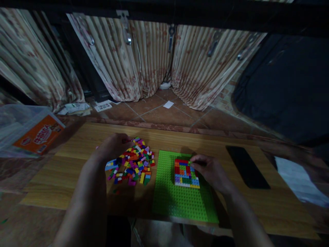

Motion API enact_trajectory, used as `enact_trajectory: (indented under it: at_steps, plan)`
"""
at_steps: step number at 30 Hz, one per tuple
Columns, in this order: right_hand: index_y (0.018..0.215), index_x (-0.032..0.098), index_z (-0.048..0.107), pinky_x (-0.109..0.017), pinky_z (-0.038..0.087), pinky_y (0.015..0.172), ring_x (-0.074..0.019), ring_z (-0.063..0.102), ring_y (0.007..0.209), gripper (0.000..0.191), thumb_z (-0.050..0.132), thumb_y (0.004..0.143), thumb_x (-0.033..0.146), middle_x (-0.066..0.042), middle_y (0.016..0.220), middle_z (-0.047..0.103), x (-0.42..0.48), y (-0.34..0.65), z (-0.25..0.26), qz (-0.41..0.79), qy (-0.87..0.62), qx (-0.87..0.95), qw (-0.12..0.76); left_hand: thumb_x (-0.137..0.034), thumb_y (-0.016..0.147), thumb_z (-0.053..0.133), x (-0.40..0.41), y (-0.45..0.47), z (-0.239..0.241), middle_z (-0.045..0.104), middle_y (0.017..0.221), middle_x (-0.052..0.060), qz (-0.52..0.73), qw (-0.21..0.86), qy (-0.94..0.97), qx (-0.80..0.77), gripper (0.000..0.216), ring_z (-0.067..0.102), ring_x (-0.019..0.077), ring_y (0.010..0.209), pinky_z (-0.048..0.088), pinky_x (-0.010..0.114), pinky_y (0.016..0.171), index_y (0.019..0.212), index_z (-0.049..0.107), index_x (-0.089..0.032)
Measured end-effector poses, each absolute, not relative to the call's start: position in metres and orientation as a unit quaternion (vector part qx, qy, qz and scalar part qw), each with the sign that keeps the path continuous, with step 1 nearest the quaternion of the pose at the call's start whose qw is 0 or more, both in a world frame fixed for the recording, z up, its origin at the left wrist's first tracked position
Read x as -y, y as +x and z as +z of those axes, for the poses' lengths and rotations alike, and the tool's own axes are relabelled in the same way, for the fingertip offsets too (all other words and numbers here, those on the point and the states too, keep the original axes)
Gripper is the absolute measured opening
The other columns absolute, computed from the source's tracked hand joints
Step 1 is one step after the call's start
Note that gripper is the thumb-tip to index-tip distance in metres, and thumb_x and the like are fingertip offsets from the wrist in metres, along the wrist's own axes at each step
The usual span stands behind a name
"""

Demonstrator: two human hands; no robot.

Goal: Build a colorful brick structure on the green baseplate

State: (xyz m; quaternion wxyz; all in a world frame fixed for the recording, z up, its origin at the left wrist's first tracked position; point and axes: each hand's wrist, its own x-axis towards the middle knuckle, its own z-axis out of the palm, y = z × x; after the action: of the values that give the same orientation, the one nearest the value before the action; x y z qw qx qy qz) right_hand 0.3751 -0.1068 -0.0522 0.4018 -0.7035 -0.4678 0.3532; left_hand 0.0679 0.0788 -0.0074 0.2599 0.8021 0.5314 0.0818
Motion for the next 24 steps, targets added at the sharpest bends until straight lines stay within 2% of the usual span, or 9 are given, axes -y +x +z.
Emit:
enact_trajectory:
  at_steps: [6,9,13,21,24]
  plan:
    - [0.086,0.022,0.074,-0.033,0.052,0.072,-0.0195,0.066,0.076,0.020,0.070,0.069,0.033,-0.002,0.084,0.073,0.108,0.374,-0.055,0.343,-0.707,0.447,0.428,-0.055,0.072,0.054,-0.081,0.067,-0.011,0.067,0.074,0.003,0.081,0.262,0.803,-0.530,0.045,0.057,0.0164,0.065,0.035,0.024,0.058,0.088,0.069,-0.016]
    - [0.087,0.023,0.074,-0.033,0.051,0.069,-0.0188,0.066,0.073,0.021,0.068,0.072,0.035,-0.003,0.084,0.074,0.108,0.375,-0.056,0.352,-0.710,0.449,0.413,-0.053,0.072,0.055,-0.081,0.067,-0.012,0.067,0.074,0.003,0.084,0.255,0.805,-0.529,0.044,0.057,0.0164,0.066,0.034,0.024,0.057,0.089,0.069,-0.016]
    - [0.086,0.024,0.075,-0.033,0.050,0.075,-0.0189,0.066,0.079,0.018,0.067,0.073,0.034,-0.002,0.088,0.073,0.108,0.376,-0.056,0.344,-0.713,0.466,0.396,-0.054,0.071,0.056,-0.081,0.066,-0.012,0.067,0.072,0.002,0.090,0.262,0.801,-0.531,0.043,0.056,0.0160,0.065,0.034,0.023,0.057,0.089,0.069,-0.016]
    - [0.085,0.023,0.074,-0.033,0.049,0.073,-0.0186,0.065,0.075,0.018,0.063,0.075,0.033,-0.001,0.085,0.073,0.107,0.376,-0.055,0.336,-0.720,0.484,0.367,-0.051,0.073,0.057,-0.076,0.072,-0.008,0.062,0.064,0.000,0.091,0.271,0.806,-0.518,0.037,0.053,0.0137,0.061,0.032,0.023,0.056,0.078,0.067,-0.016]
    - [0.088,0.023,0.074,-0.033,0.049,0.072,-0.0192,0.065,0.075,0.021,0.062,0.076,0.034,-0.002,0.085,0.073,0.107,0.377,-0.055,0.328,-0.727,0.494,0.347,-0.048,0.075,0.055,-0.074,0.077,-0.007,0.055,0.057,-0.002,0.095,0.272,0.818,-0.498,0.034,0.047,0.0121,0.057,0.031,0.022,0.055,0.068,0.063,-0.016]
